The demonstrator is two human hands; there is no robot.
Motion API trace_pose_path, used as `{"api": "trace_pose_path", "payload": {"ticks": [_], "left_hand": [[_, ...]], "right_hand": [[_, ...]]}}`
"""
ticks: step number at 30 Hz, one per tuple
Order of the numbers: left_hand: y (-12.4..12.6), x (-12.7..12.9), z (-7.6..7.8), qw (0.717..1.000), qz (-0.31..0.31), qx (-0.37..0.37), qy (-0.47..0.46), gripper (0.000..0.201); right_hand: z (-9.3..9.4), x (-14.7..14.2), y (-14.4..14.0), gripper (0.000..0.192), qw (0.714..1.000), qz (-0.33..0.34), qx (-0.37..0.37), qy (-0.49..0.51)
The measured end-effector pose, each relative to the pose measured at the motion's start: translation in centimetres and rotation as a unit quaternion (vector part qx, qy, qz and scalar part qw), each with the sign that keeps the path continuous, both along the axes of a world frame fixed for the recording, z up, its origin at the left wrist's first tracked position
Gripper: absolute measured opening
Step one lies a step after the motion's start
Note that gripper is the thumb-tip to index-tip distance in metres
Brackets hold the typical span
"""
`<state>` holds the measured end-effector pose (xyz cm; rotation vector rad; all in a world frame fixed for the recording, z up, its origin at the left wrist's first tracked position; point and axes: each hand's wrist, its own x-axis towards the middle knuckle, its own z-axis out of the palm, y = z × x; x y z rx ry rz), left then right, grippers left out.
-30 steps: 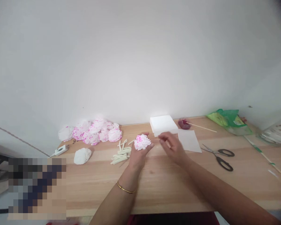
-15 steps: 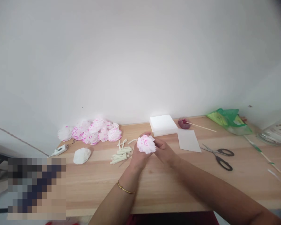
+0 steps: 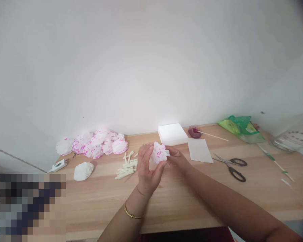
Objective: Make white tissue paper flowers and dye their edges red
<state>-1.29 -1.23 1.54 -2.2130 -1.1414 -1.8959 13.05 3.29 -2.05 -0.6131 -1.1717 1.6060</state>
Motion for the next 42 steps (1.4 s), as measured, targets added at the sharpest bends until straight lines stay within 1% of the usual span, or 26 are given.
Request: {"api": "trace_pose_path", "payload": {"ticks": [2, 4, 8, 10, 12, 13, 14, 16, 18, 19, 21, 24, 26, 31, 34, 36, 38, 40, 42], "left_hand": [[-0.1, 0.2, 0.4, 1.0, -0.005, -0.006, 0.022, 0.065], [-0.1, 0.4, 0.5, 0.999, -0.011, -0.035, 0.03, 0.068], [0.2, 0.6, 0.1, 0.992, -0.034, -0.119, 0.012, 0.079], [0.4, 0.5, -0.2, 0.992, -0.037, -0.119, 0.008, 0.092], [0.4, 0.4, -0.3, 0.996, -0.04, -0.081, 0.007, 0.1], [0.3, 0.3, -0.3, 0.998, -0.041, -0.056, 0.006, 0.099], [0.2, 0.1, -0.1, 0.999, -0.04, -0.034, 0.008, 0.093], [0.0, -0.1, 0.3, 0.999, -0.03, 0.001, 0.017, 0.073], [-0.1, -0.2, 0.7, 0.999, -0.024, 0.017, 0.038, 0.056], [-0.2, -0.3, 0.9, 0.998, -0.025, 0.02, 0.05, 0.053], [-0.3, -0.2, 1.1, 0.997, -0.034, 0.015, 0.074, 0.055], [-0.3, -0.1, 1.2, 0.994, -0.046, -0.001, 0.096, 0.064], [-0.2, 0.0, 1.2, 0.993, -0.048, -0.022, 0.103, 0.065], [0.1, -0.1, 1.0, 0.991, -0.015, -0.077, 0.111, 0.056], [0.5, -0.2, 0.7, 0.99, 0.001, -0.093, 0.103, 0.058], [0.7, -0.3, 0.5, 0.99, 0.008, -0.102, 0.094, 0.062], [0.8, -0.4, 0.3, 0.992, 0.015, -0.094, 0.082, 0.071], [0.8, -0.4, 0.3, 0.995, 0.019, -0.066, 0.069, 0.075], [0.7, -0.5, 0.4, 0.997, 0.024, -0.034, 0.064, 0.07]], "right_hand": [[0.1, 0.1, -0.1, 0.026, 1.0, -0.004, -0.008, -0.024], [0.3, 0.1, -0.3, 0.027, 0.999, -0.003, -0.023, -0.028], [0.6, 0.0, -0.8, 0.028, 0.997, 0.035, -0.06, 0.019], [0.7, -0.1, -1.1, 0.028, 0.994, 0.054, -0.086, 0.035], [0.7, -0.1, -1.2, 0.025, 0.992, 0.065, -0.103, 0.042], [0.7, -0.1, -1.2, 0.023, 0.991, 0.069, -0.106, 0.044], [0.7, -0.1, -1.2, 0.023, 0.991, 0.073, -0.105, 0.045], [0.7, 0.1, -1.1, 0.027, 0.99, 0.083, -0.104, 0.048], [0.6, 0.4, -0.9, 0.033, 0.989, 0.096, -0.105, 0.042], [0.6, 0.5, -0.8, 0.034, 0.989, 0.102, -0.102, 0.035], [0.4, 0.9, -0.6, 0.033, 0.989, 0.114, -0.09, 0.018], [0.3, 1.2, -0.3, 0.033, 0.988, 0.133, -0.074, -0.007], [0.3, 1.2, -0.3, 0.034, 0.988, 0.14, -0.066, -0.013], [0.1, 1.2, -0.3, 0.033, 0.989, 0.135, -0.059, 0.001], [-0.3, 1.2, -0.1, 0.033, 0.99, 0.124, -0.065, 0.019], [-0.5, 1.2, 0.1, 0.033, 0.99, 0.119, -0.074, 0.02], [-0.7, 1.2, 0.3, 0.037, 0.992, 0.104, -0.075, 0.018], [-0.7, 1.1, 0.4, 0.043, 0.994, 0.088, -0.067, 0.016], [-0.6, 1.0, 0.4, 0.042, 0.995, 0.083, -0.057, 0.009]]}}
